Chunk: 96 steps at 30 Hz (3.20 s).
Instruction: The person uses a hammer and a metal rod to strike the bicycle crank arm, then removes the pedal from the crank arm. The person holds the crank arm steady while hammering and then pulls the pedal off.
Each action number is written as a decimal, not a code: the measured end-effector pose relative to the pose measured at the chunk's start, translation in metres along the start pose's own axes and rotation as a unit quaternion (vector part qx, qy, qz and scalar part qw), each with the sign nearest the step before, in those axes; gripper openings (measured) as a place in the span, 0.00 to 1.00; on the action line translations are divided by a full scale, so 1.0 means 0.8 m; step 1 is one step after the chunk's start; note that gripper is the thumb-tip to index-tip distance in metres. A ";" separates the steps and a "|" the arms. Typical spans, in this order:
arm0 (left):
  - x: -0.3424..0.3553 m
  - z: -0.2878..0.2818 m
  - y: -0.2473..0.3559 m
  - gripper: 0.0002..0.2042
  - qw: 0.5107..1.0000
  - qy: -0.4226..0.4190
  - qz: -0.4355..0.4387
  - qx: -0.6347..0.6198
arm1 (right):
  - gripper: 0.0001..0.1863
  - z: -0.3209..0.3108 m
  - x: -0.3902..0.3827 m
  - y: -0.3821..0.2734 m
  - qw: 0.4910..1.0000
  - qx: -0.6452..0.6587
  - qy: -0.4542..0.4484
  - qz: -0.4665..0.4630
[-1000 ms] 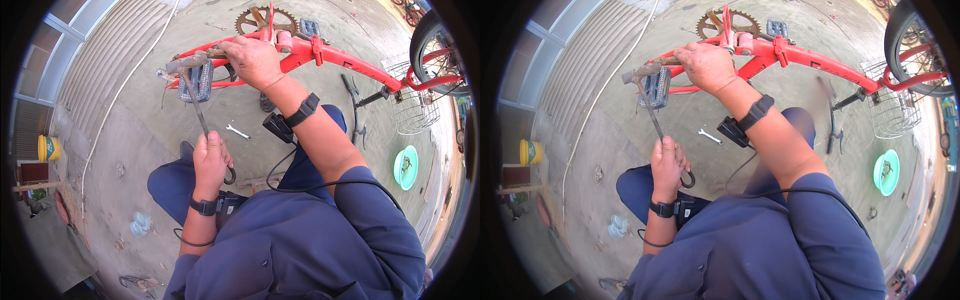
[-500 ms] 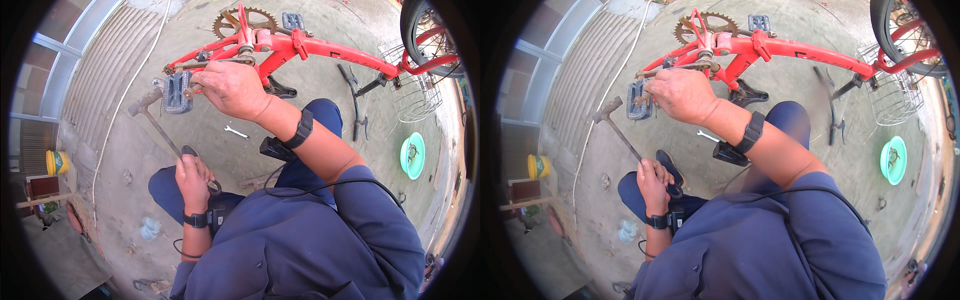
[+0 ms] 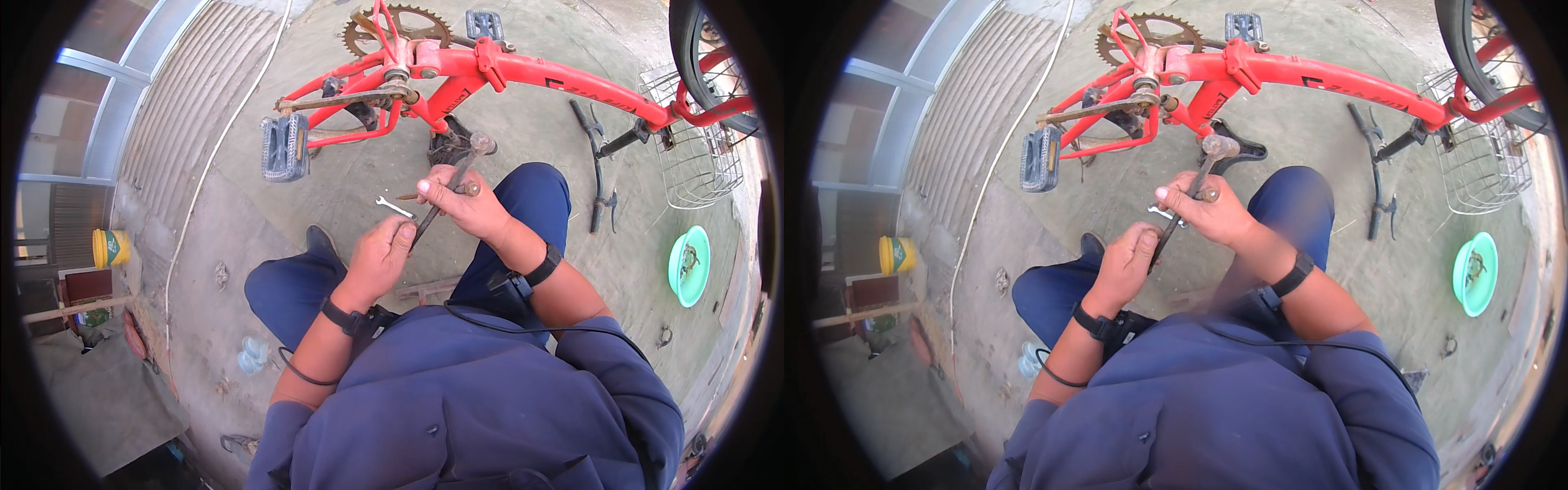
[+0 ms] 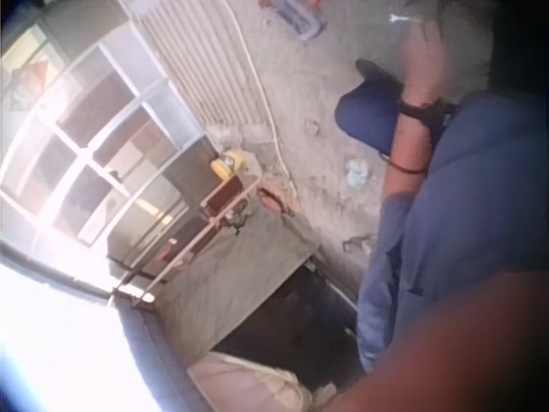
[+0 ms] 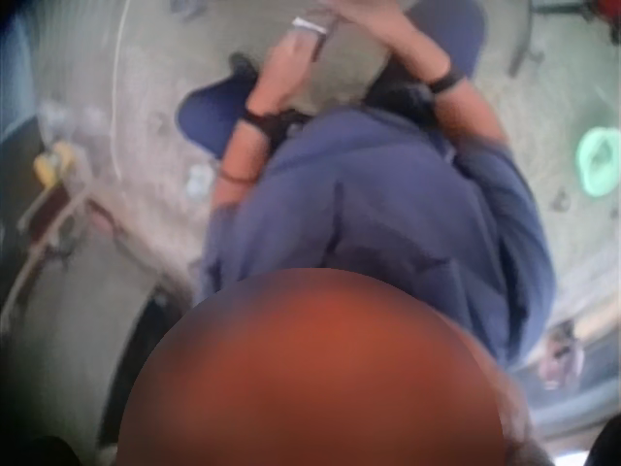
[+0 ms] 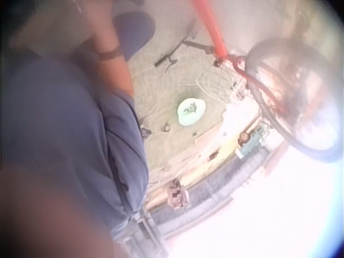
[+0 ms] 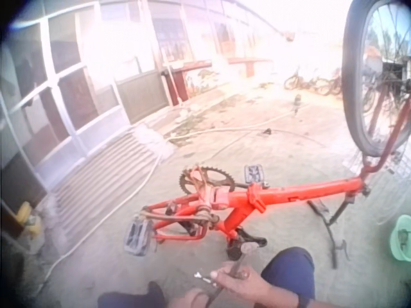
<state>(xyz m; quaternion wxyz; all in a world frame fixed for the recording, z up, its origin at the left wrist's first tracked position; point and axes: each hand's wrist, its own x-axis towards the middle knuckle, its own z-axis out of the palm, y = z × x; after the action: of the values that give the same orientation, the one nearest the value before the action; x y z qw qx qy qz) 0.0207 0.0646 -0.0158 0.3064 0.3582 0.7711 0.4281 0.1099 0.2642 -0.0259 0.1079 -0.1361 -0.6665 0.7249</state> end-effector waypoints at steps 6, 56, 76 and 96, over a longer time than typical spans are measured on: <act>0.124 -0.028 0.037 0.25 0.939 0.172 -0.065 -0.291 | 0.25 -0.053 -0.008 0.018 0.993 -0.004 0.116 -0.001; 0.225 -0.027 0.051 0.18 0.904 0.112 -0.060 -0.407 | 0.25 -0.073 -0.002 0.021 0.965 0.138 0.206 0.087; 0.233 -0.028 0.021 0.20 0.788 0.028 -0.075 -0.610 | 0.26 -0.070 -0.001 0.020 0.966 0.133 0.204 0.088; 0.199 -0.052 0.085 0.20 0.932 0.275 0.149 -0.184 | 0.24 -0.068 0.000 0.023 0.969 0.135 0.193 0.075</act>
<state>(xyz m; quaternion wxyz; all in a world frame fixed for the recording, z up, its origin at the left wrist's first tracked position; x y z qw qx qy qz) -0.0805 0.2020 0.0363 0.0755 0.2750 0.6704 0.6850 0.1290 0.3140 -0.0479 0.1969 -0.3072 -0.5165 0.7746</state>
